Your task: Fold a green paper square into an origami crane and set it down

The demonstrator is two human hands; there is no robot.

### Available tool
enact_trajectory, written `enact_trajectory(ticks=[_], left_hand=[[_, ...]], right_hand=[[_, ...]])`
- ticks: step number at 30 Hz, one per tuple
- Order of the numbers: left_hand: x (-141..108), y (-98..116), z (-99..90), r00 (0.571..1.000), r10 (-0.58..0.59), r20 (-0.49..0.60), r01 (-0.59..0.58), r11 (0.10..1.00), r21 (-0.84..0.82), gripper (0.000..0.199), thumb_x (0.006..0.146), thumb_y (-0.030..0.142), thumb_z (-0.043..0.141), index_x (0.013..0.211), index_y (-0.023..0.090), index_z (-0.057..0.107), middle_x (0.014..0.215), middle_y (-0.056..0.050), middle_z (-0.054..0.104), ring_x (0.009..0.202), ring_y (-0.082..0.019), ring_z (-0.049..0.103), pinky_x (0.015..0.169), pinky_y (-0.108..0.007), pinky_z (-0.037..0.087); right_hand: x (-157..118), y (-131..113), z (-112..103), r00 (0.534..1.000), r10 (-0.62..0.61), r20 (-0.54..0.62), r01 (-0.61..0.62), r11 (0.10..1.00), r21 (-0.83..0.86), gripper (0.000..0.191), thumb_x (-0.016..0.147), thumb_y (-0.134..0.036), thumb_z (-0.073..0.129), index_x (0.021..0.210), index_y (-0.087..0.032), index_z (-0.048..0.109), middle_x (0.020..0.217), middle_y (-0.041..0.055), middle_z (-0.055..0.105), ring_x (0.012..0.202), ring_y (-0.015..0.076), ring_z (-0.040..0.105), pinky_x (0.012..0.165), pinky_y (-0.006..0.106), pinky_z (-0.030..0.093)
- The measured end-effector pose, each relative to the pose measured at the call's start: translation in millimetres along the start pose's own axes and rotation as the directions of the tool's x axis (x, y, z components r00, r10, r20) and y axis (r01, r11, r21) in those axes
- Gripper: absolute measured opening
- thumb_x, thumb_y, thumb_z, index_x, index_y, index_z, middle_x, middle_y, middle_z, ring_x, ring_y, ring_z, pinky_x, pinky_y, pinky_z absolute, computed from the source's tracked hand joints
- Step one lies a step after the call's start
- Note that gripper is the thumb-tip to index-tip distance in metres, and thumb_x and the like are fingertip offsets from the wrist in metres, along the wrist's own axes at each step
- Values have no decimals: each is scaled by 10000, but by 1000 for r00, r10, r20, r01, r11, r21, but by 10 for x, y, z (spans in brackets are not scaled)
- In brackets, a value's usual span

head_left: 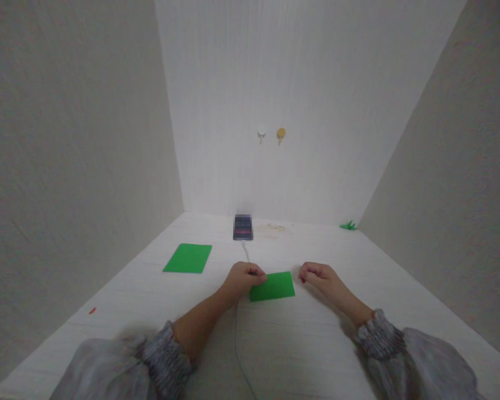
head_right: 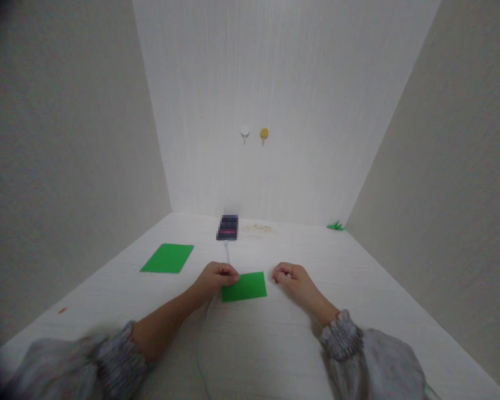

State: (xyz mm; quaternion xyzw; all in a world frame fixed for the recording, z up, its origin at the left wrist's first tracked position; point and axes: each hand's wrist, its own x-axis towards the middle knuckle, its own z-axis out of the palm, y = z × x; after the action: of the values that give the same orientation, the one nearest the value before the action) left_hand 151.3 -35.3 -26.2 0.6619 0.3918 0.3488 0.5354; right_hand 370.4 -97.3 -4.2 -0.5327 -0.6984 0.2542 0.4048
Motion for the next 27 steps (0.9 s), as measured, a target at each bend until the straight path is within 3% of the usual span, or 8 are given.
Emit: enact_trajectory(ticks=[3, 4, 6, 8, 11, 18, 22, 27], left_hand=[[-3, 50, 12, 998, 13, -66, -17, 998, -56, 141, 594, 267, 609, 605, 129, 632, 572, -8, 591, 568, -122, 507, 598, -249, 374], [-11, 68, 25, 997, 11, -76, -19, 995, -100, 150, 596, 272, 613, 612, 124, 634, 575, -11, 592, 567, -121, 507, 596, -248, 374], [-29, 99, 56, 999, 27, -47, -34, 988, -149, 172, 601, 285, 618, 636, 118, 644, 592, -16, 600, 574, -119, 509, 594, -243, 377], [-43, 116, 83, 999, 43, -17, -45, 985, -165, 196, 623, 303, 606, 665, 118, 654, 600, -18, 607, 575, -117, 512, 594, -241, 381], [-55, 122, 99, 1000, 24, -9, -25, 988, -154, 213, 632, 317, 604, 685, 119, 659, 608, -21, 614, 581, -120, 524, 589, -239, 393], [-45, 98, 81, 999, -33, 38, 38, 986, -163, 199, 613, 295, 609, 658, 104, 643, 508, -9, 582, 484, -106, 512, 527, -233, 402], [-1, 33, 17, 1000, -23, -18, 20, 985, -174, 198, 623, 292, 602, 661, 100, 631, 557, -25, 606, 515, -115, 531, 550, -242, 423], [-13, 80, -15, 998, 5, -57, -17, 975, -220, 262, 684, 347, 571, 775, 105, 616, 700, -45, 633, 593, -100, 550, 611, -231, 428]], right_hand=[[8, -16, 22, 998, 1, -58, 3, 997, 75, 277, 818, -322, 378, 715, -153, 572, 683, 30, 579, 677, 158, 533, 659, 279, 418], [9, -32, 81, 998, 16, -64, -5, 985, 171, 274, 821, -348, 394, 779, -150, 580, 732, 38, 593, 714, 164, 541, 678, 284, 422], [7, -66, 248, 999, 41, 1, -40, 950, 310, 257, 792, -375, 473, 857, -152, 584, 778, 38, 605, 742, 170, 548, 684, 284, 425], [6, -97, 416, 996, 88, 13, -86, 909, 407, 236, 742, -374, 554, 818, -154, 596, 741, 29, 613, 696, 169, 553, 650, 282, 432], [7, -143, 538, 981, 182, -66, -129, 870, 475, 230, 693, -380, 607, 721, -152, 610, 657, 25, 618, 612, 171, 550, 597, 288, 436], [14, -249, 427, 932, 262, -251, -69, 808, 585, 199, 624, -332, 671, 683, -144, 636, 636, 31, 643, 628, 193, 570, 627, 305, 444], [36, -203, 406, 895, 305, -326, -50, 794, 606, 187, 646, -339, 647, 694, -160, 626, 672, 23, 653, 662, 193, 577, 662, 311, 445], [30, -152, 453, 929, 289, -232, -87, 779, 620, 161, 623, -304, 669, 663, -154, 625, 655, 30, 647, 629, 191, 582, 649, 324, 460]])
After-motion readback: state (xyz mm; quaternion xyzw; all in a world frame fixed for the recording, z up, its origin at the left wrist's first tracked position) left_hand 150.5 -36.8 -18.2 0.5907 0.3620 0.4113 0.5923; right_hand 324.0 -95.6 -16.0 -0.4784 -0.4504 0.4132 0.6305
